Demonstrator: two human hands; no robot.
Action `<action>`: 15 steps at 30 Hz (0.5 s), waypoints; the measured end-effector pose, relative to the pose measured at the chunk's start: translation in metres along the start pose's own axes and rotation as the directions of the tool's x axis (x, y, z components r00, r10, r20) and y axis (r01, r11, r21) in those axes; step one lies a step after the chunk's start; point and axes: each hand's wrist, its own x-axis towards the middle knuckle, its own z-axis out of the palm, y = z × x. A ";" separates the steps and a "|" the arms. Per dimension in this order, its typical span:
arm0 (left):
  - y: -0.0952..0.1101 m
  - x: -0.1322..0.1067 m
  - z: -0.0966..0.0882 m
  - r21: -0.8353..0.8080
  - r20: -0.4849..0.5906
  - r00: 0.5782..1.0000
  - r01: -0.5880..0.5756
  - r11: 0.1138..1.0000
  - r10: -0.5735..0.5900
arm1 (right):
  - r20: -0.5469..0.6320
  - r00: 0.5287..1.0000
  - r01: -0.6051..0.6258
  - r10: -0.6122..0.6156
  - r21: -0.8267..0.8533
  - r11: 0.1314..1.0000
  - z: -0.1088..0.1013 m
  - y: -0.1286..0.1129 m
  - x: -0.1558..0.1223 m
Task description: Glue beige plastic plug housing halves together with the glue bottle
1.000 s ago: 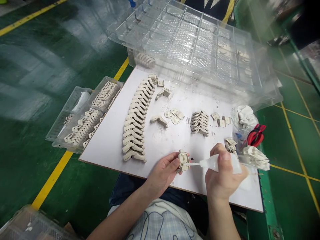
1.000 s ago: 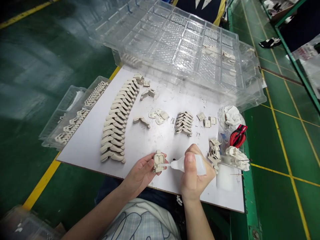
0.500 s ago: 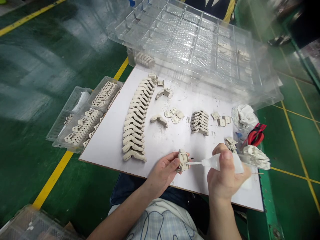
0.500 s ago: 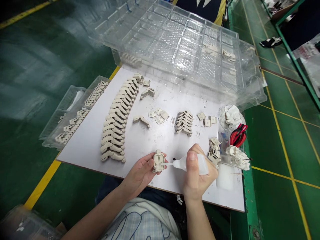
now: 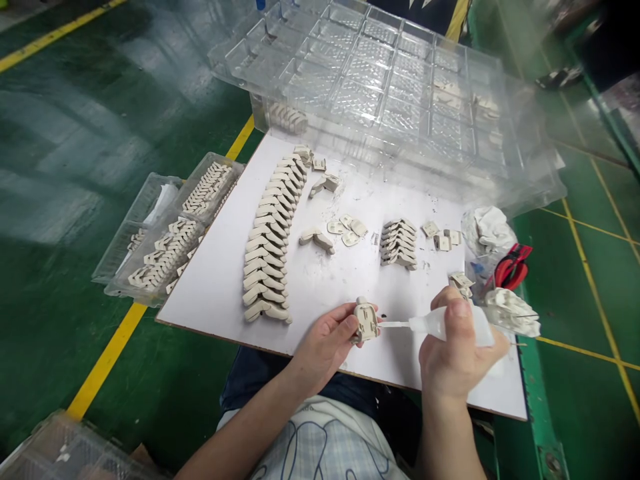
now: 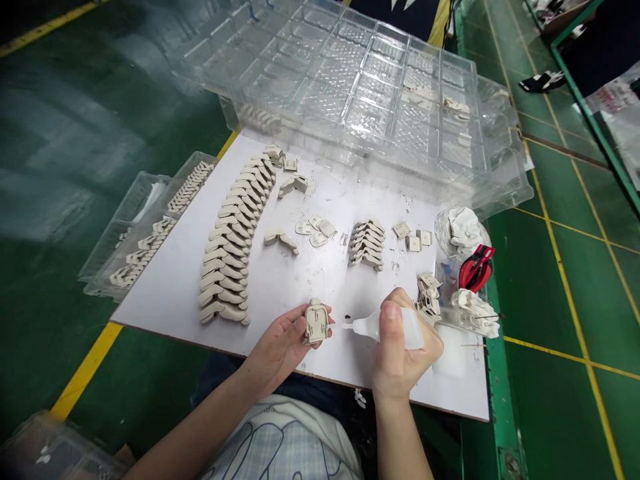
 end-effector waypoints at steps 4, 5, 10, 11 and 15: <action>-0.001 0.000 -0.001 -0.004 -0.008 1.000 0.007 1.000 -0.007 | -0.138 0.976 -0.142 0.167 0.172 0.975 -0.007 0.007 0.013; -0.001 0.001 -0.001 -0.004 -0.013 1.000 0.010 1.000 -0.010 | -0.139 0.959 -0.215 0.246 0.206 0.955 -0.011 0.010 0.017; 0.001 0.001 -0.001 -0.007 -0.027 0.999 0.032 0.999 -0.033 | 0.022 0.904 -0.423 0.426 -0.076 0.903 -0.038 0.038 0.028; 0.001 0.001 -0.001 -0.010 -0.027 0.999 0.034 0.999 -0.035 | 0.041 0.912 -0.390 0.407 -0.213 0.896 -0.042 0.044 0.027; 0.002 0.000 0.000 -0.020 -0.012 1.000 0.028 0.999 -0.028 | 0.023 0.933 -0.267 0.358 -0.624 0.735 -0.049 0.060 0.019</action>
